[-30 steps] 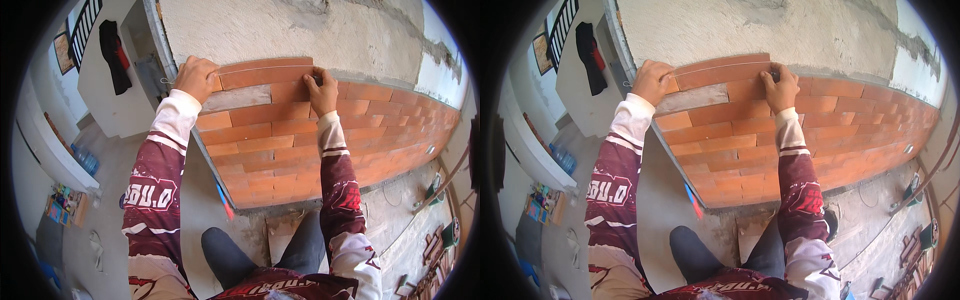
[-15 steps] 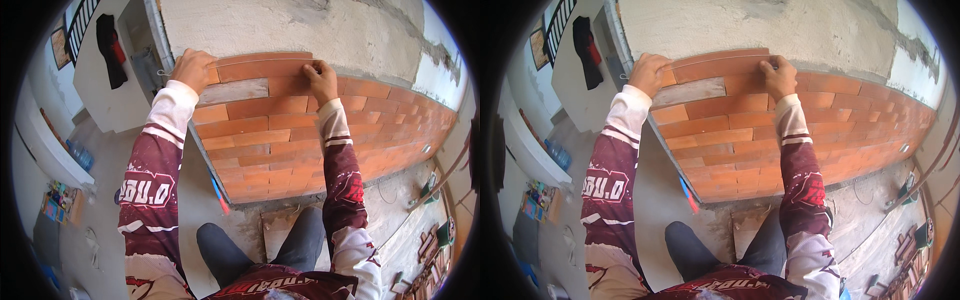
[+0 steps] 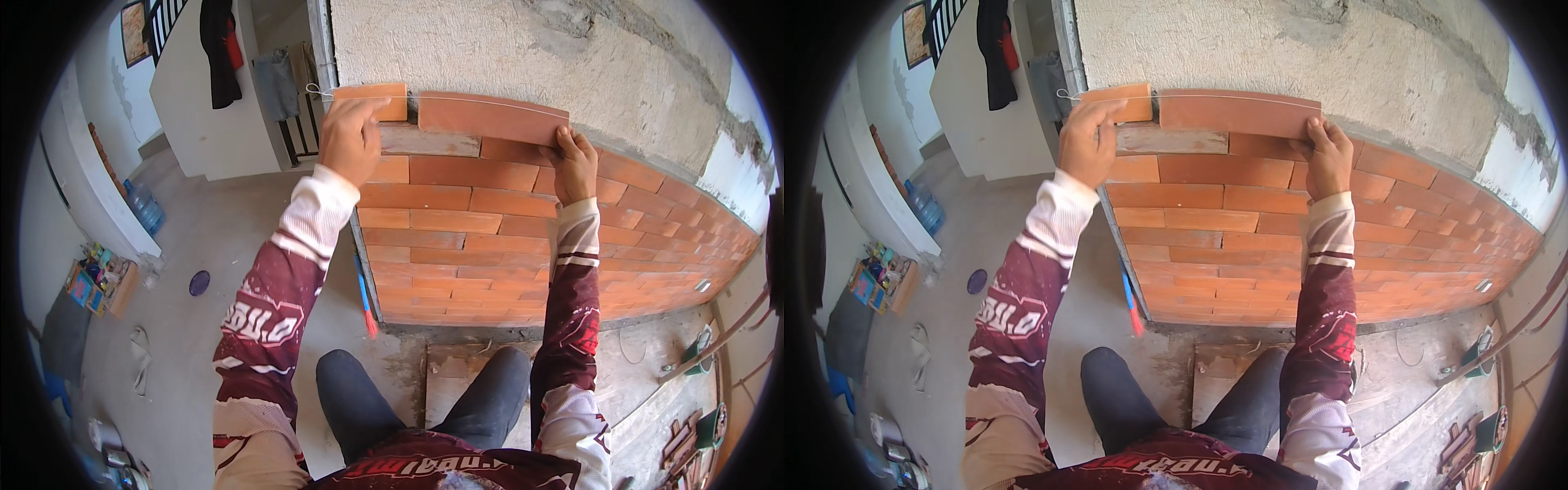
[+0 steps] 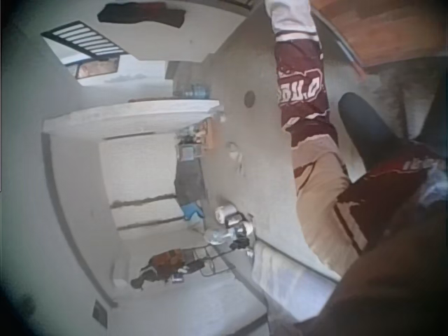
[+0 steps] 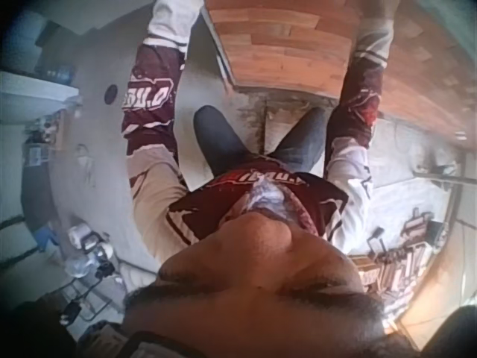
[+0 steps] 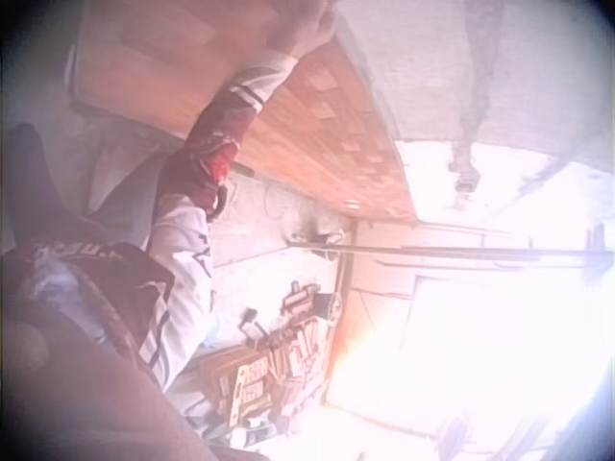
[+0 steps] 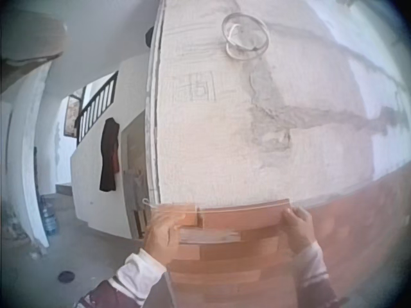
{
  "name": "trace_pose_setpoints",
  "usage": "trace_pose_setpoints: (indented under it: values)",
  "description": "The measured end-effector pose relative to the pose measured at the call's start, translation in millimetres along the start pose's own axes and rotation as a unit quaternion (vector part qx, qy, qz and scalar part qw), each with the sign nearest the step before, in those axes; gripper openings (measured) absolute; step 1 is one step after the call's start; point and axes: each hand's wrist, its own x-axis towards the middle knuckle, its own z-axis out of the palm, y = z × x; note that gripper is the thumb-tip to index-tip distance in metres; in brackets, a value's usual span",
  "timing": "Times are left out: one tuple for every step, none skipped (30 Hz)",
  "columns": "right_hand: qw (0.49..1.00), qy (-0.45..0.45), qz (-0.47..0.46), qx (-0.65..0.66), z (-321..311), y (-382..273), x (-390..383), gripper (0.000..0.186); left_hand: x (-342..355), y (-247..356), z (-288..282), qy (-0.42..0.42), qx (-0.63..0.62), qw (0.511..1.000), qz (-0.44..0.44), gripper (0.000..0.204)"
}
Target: The person applies mortar to the back of rectangular terracotta tiles using a trowel and places them onto a wall in a staggered pattern. They use a hammer to tap the tiles into position and adjust their alignment.
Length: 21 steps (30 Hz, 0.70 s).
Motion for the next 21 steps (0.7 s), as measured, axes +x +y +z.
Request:
trace_pose_setpoints:
  values:
    - [1.0, 0.0, 0.001, -0.003, -7.0, -2.1, -4.4, 0.028, -12.2, 7.1, -2.0, -0.012, -0.017, 1.0, -0.022, 0.029]
    - [1.0, 0.004, 0.008, -0.002, -15.9, -1.8, -8.2, 0.024, -25.6, 13.4, -2.1, -0.025, -0.036, 0.998, -0.045, 0.028]
    - [1.0, 0.01, 0.012, 0.0, -24.3, -5.2, -12.5, 0.02, -38.7, 18.3, -0.3, -0.031, -0.079, 0.994, -0.071, 0.024]
    - [1.0, 0.014, 0.019, 0.004, -29.5, -5.5, -18.8, 0.017, -55.6, 21.7, 1.3, -0.04, -0.119, 0.987, -0.099, 0.021]
    - [1.0, 0.014, 0.027, 0.003, -30.9, -4.1, -25.5, 0.017, -74.8, 25.5, 0.1, -0.097, -0.197, 0.957, -0.19, 0.019]
    - [0.999, 0.013, 0.034, 0.003, -31.7, -4.6, -35.4, 0.017, -94.3, 32.1, -4.3, -0.153, -0.268, 0.909, -0.279, 0.019]
    - [0.999, 0.016, 0.04, -0.002, -36.7, -5.4, -48.1, 0.018, -113.9, 41.3, -5.2, -0.192, -0.35, 0.856, -0.328, 0.021]
    - [1.0, 0.017, 0.024, -0.011, -38.0, -4.1, -63.7, 0.019, -130.5, 52.0, -8.6, -0.227, -0.426, 0.793, -0.373, 0.023]
    - [1.0, 0.019, 0.006, -0.024, -38.3, -2.3, -82.1, 0.02, -144.8, 63.9, -8.1, -0.27, -0.467, 0.731, -0.417, 0.026]
    - [0.999, 0.023, -0.014, -0.041, -39.2, -2.4, -101.0, 0.021, -156.6, 77.2, -3.2, -0.313, -0.507, 0.661, -0.455, 0.029]
    - [0.997, 0.035, -0.043, -0.055, -33.3, -0.5, -121.7, 0.018, -167.7, 92.7, 1.5, -0.308, -0.546, 0.608, -0.487, 0.034]
    - [0.994, 0.046, -0.068, -0.068, -23.2, 5.7, -144.4, 0.016, -179.3, 108.0, 6.8, -0.301, -0.58, 0.551, -0.52, 0.039]
    - [0.99, 0.044, -0.085, -0.101, -12.1, 17.1, -169.9, 0.013, -191.6, 122.4, 11.3, -0.237, -0.612, 0.51, -0.556, 0.042]
    - [0.983, 0.047, -0.105, -0.141, -4.7, 23.1, -197.4, 0.011, -200.0, 140.7, 18.4, -0.177, -0.644, 0.461, -0.584, 0.045]
    - [0.972, 0.039, -0.112, -0.203, -2.0, 29.8, -226.7, 0.007, -208.5, 155.2, 27.2, -0.124, -0.671, 0.402, -0.61, 0.048]
    - [0.971, 0.022, -0.116, -0.208, 1.3, 38.6, -252.9, 0.008, -215.4, 164.1, 30.7, -0.073, -0.694, 0.367, -0.615, 0.047]
    - [0.969, -0.018, -0.124, -0.213, 6.1, 43.6, -276.7, 0.011, -223.0, 169.9, 30.8, -0.023, -0.711, 0.329, -0.621, 0.046]
    - [0.952, -0.054, -0.166, -0.251, 6.3, 56.2, -298.3, 0.018, -234.4, 174.7, 32.1, 0.026, -0.723, 0.283, -0.63, 0.045]
    - [0.944, -0.083, -0.176, -0.265, 9.3, 66.3, -322.5, 0.023, -247.0, 174.6, 32.9, 0.02, -0.705, 0.275, -0.653, 0.042]
    - [0.936, -0.117, -0.186, -0.276, 9.5, 68.8, -339.1, 0.028, -258.6, 168.0, 29.7, 0.017, -0.687, 0.272, -0.674, 0.04]
    - [0.931, -0.152, -0.155, -0.293, 1.2, 66.0, -347.1, 0.036, -278.6, 155.7, 27.3, 0.008, -0.67, 0.257, -0.697, 0.036]
